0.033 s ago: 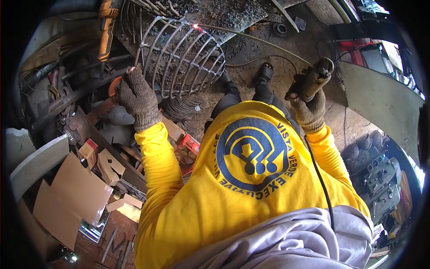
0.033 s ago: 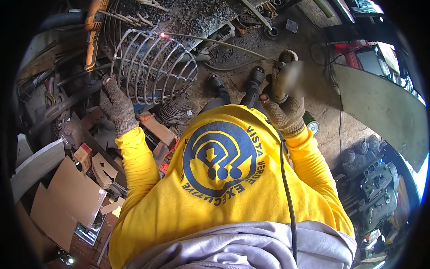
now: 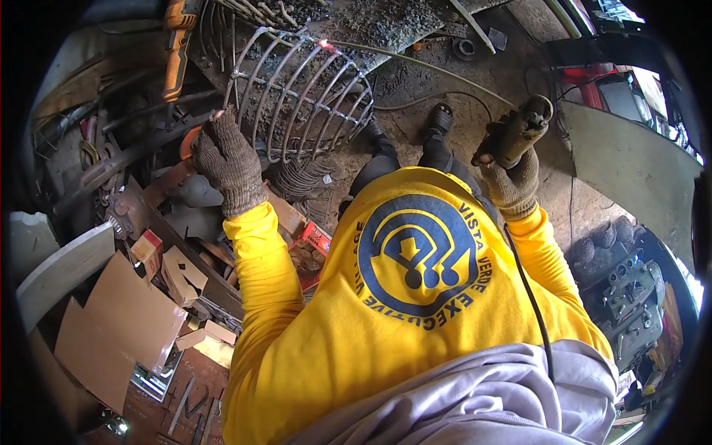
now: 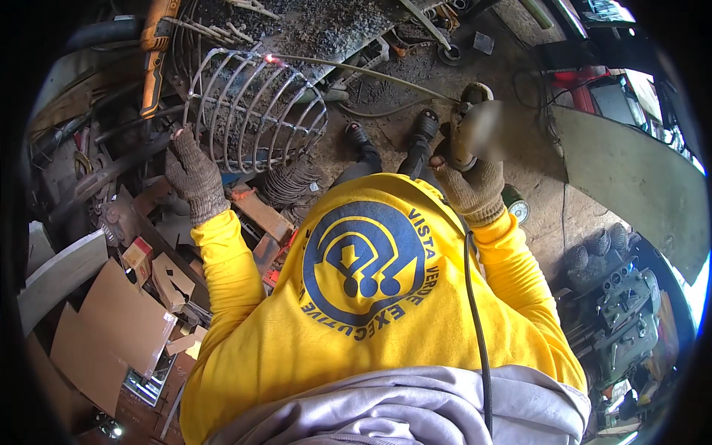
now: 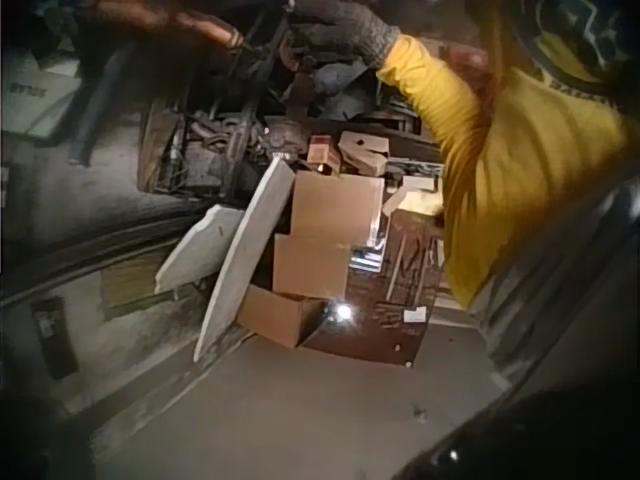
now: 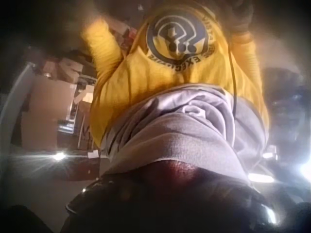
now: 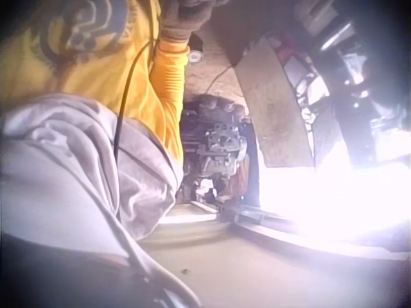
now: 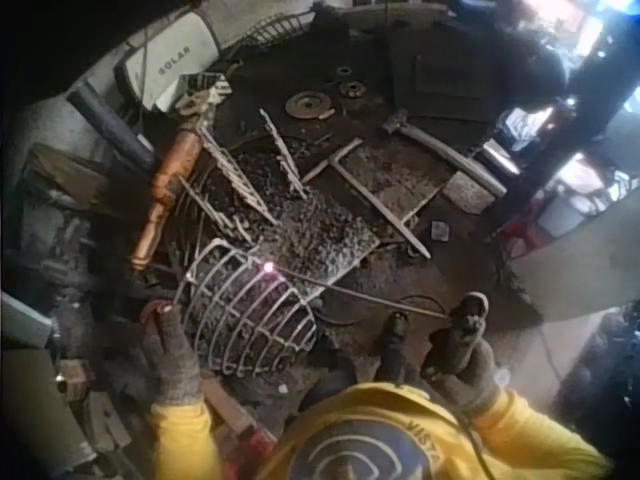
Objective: The person welds a curved metal cage by applying a welding tool to various joints while holding the structure with a gloved hand.
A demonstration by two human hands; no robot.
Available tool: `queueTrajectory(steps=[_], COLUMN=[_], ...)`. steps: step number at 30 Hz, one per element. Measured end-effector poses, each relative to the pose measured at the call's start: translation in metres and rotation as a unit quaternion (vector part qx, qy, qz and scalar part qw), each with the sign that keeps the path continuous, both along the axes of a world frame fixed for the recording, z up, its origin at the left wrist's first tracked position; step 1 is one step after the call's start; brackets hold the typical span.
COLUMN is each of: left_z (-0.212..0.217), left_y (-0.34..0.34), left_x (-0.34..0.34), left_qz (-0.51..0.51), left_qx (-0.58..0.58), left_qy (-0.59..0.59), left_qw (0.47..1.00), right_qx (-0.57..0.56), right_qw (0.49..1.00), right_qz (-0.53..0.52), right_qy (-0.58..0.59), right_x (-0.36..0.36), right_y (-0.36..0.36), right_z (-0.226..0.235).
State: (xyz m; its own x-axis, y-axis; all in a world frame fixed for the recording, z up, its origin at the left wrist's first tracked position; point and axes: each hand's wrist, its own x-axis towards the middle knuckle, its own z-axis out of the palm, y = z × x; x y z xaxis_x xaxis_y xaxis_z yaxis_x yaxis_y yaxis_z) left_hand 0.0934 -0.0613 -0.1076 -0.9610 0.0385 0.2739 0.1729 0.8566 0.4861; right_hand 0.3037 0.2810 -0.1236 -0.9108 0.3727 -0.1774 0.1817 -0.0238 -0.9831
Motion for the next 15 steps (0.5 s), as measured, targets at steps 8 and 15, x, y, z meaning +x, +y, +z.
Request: queueTrajectory(steps=[8,15], left_z=[-0.058,-0.006], left_y=[-0.061,-0.002], left_x=[-0.015,-0.004], left_qz=[-0.081,-0.039], left_qx=[-0.130,-0.001], left_qy=[0.167,0.119], left_qw=[0.974,0.992], right_qx=[0.125,0.075], right_qw=[0.992,0.996], right_qz=[0.033,0.047], right_qy=[-0.007,0.005], right_x=[-0.002,0.005], right_y=[0.004,0.008], right_z=[0.000,-0.012])
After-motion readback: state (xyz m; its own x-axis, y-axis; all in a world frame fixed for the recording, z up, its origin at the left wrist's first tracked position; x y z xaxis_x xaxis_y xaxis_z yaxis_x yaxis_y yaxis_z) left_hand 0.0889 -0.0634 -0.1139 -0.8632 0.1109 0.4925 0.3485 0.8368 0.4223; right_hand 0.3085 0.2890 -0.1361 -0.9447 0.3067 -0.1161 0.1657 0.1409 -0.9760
